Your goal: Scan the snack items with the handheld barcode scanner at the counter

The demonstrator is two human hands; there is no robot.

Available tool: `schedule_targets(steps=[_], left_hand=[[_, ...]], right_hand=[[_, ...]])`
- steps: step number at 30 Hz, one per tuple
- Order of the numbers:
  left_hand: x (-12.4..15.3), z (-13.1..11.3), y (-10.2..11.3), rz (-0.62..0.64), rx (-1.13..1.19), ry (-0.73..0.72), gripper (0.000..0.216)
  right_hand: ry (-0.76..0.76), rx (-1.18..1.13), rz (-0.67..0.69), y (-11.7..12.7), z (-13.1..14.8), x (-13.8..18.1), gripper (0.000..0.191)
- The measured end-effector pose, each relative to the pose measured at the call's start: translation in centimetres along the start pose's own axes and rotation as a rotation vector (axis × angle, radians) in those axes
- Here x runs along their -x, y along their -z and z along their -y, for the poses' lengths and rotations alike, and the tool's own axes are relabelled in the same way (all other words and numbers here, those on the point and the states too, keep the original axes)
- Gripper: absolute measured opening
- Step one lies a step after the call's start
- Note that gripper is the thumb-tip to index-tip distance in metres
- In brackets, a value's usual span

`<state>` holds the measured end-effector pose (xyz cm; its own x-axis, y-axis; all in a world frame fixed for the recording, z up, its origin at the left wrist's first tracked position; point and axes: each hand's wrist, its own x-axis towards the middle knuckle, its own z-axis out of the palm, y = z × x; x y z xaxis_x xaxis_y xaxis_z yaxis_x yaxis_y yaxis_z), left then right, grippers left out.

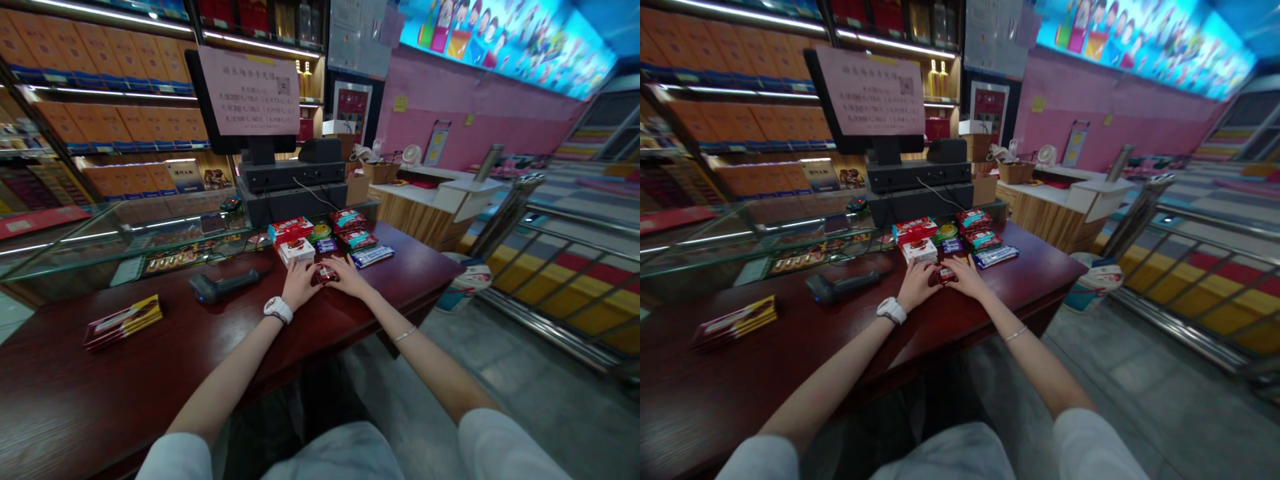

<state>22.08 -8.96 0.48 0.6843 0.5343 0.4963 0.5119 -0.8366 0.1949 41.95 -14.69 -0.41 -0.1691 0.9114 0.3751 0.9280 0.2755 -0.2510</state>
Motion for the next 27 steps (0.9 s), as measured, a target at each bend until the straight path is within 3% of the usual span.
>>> schedule_targets(steps=[10,20,27], left_hand=[[0.3,0.3,-1.7,0.056,0.057,0.059,0.027],[2.2,-2.5,-1.1,0.037,-0.064,-0.015,0.034],[1.9,-3.2,-2.3,0.085,-0.061,0.026,0.044]], right_hand=[[-0.106,0.074,-0.083,0.5,-2.3,4.4,0.033],[-0.157,0.151,-0.1,1.2,-1.1,5.6,0.028],[-0.188,0.197,-0.116,0.6,-2.0,5.2,0.037]])
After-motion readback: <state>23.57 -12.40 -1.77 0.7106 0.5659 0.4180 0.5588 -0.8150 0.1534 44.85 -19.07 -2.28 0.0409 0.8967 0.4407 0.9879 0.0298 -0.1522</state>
